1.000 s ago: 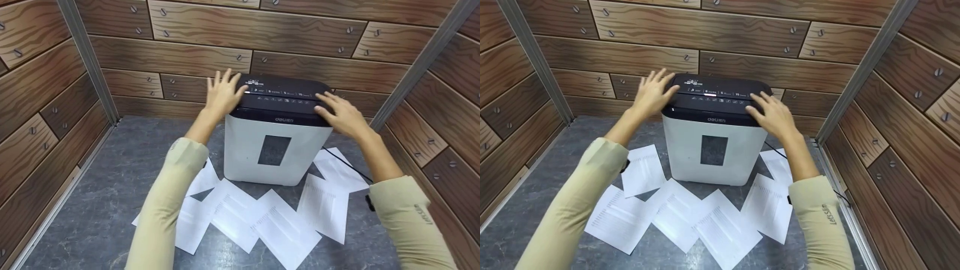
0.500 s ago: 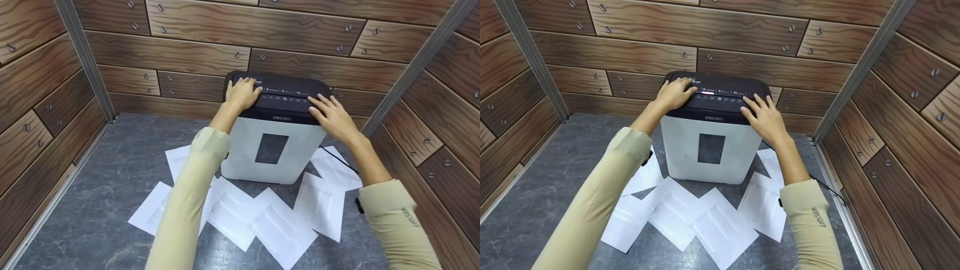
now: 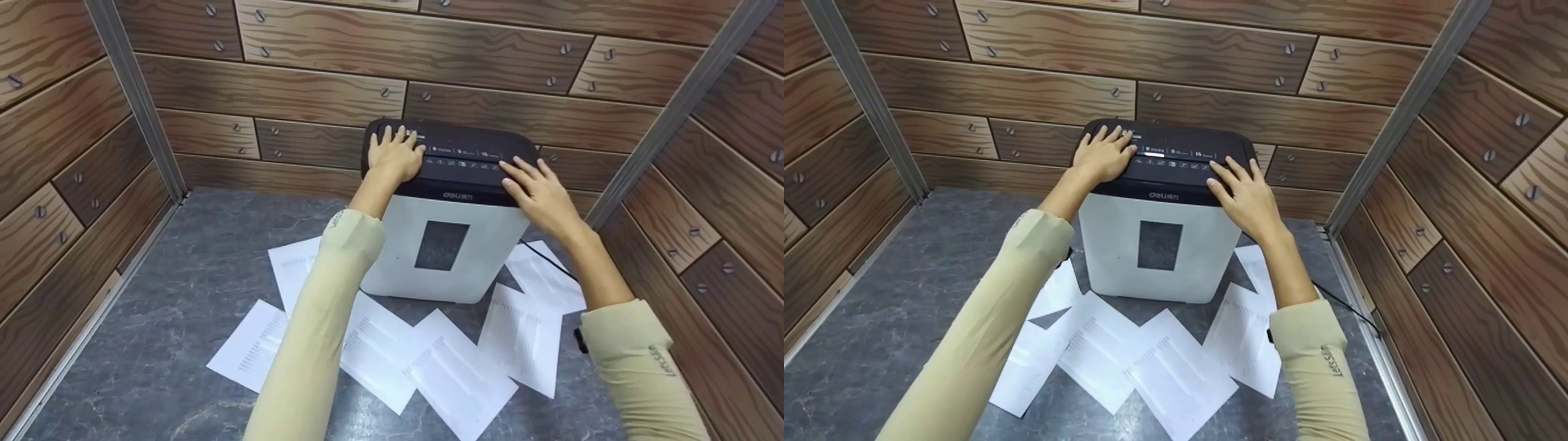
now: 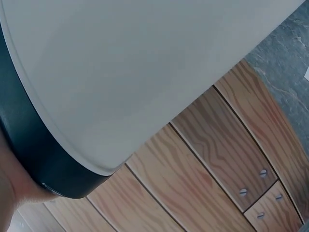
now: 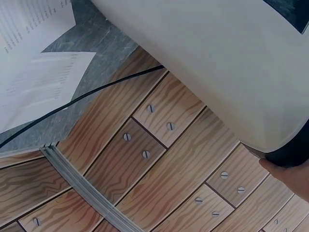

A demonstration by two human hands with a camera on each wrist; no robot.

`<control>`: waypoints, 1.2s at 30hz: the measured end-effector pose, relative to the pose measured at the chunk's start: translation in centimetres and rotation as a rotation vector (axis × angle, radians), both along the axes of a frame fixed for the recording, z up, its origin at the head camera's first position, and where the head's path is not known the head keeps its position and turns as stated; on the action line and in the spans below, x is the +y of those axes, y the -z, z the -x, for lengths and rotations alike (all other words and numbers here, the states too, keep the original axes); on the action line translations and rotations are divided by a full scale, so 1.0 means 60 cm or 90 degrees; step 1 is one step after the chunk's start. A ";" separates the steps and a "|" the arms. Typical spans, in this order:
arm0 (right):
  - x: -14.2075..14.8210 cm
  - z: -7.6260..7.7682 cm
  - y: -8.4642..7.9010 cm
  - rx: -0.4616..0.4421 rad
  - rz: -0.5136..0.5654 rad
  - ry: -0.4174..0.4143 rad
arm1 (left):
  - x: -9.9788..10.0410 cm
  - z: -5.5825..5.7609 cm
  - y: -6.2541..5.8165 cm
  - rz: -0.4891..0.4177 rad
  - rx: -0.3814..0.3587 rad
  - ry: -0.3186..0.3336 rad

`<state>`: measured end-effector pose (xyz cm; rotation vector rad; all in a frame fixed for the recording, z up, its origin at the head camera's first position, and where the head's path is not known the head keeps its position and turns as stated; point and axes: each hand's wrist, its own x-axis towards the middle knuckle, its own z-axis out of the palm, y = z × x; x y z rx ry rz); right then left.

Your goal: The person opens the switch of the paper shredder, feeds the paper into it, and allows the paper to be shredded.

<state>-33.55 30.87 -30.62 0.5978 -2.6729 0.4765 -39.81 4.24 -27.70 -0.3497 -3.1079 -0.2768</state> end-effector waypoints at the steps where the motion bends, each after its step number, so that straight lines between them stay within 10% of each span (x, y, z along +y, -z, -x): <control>1: 0.000 0.000 0.001 0.001 0.001 -0.001 | 0.000 0.000 0.000 0.000 -0.003 0.002; 36: 0.001 0.002 0.002 -0.001 0.004 0.010 | 0.021 -0.001 -0.001 -0.012 0.009 -0.035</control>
